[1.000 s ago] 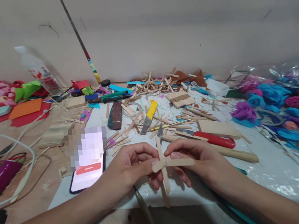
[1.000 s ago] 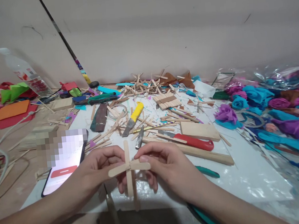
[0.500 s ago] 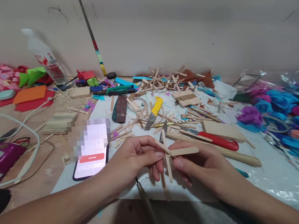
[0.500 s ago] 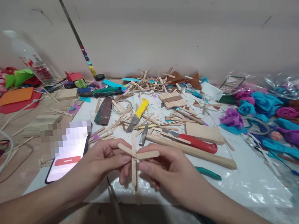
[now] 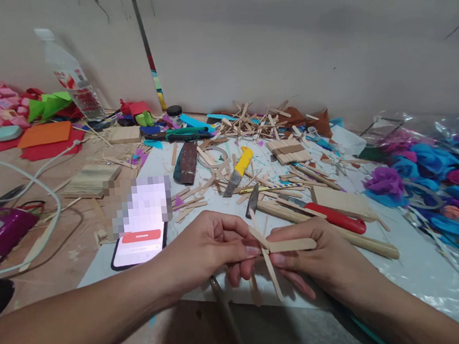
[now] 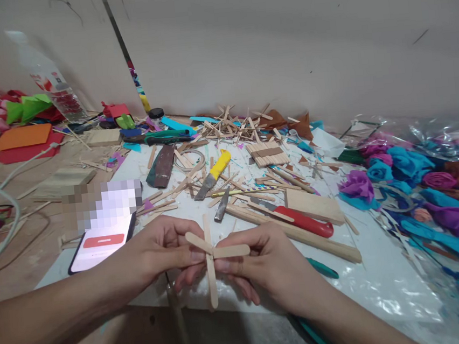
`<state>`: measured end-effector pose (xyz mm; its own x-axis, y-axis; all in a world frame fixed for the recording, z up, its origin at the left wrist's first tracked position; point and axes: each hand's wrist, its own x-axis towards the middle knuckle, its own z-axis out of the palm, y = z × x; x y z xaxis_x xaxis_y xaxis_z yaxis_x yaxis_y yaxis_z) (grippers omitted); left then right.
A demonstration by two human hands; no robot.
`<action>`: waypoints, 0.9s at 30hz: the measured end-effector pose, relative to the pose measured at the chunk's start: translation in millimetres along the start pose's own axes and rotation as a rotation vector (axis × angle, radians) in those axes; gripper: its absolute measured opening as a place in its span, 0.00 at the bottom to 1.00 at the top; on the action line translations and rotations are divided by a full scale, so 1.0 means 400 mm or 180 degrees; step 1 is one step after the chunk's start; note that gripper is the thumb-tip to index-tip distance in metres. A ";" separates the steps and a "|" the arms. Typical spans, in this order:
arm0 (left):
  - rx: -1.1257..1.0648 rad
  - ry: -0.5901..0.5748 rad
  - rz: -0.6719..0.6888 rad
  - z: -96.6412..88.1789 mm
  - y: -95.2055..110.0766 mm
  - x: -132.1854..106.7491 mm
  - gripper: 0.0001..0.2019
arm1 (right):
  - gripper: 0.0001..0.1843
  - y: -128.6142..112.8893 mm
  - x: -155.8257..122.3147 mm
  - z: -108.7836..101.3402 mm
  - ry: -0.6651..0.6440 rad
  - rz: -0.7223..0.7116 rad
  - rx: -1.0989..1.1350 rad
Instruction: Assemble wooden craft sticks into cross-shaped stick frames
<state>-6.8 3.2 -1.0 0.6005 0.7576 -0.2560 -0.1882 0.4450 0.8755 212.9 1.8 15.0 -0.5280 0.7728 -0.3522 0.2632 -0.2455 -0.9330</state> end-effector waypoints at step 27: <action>0.0705 0.0231 0.0157 0.006 0.013 -0.011 0.10 | 0.10 -0.020 0.001 -0.001 0.0308 -0.0490 -0.0508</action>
<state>-8.4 1.3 5.8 0.5358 0.8117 -0.2326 -0.0358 0.2971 0.9542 210.7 4.4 22.1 -0.4940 0.8482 -0.1909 0.3140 -0.0307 -0.9489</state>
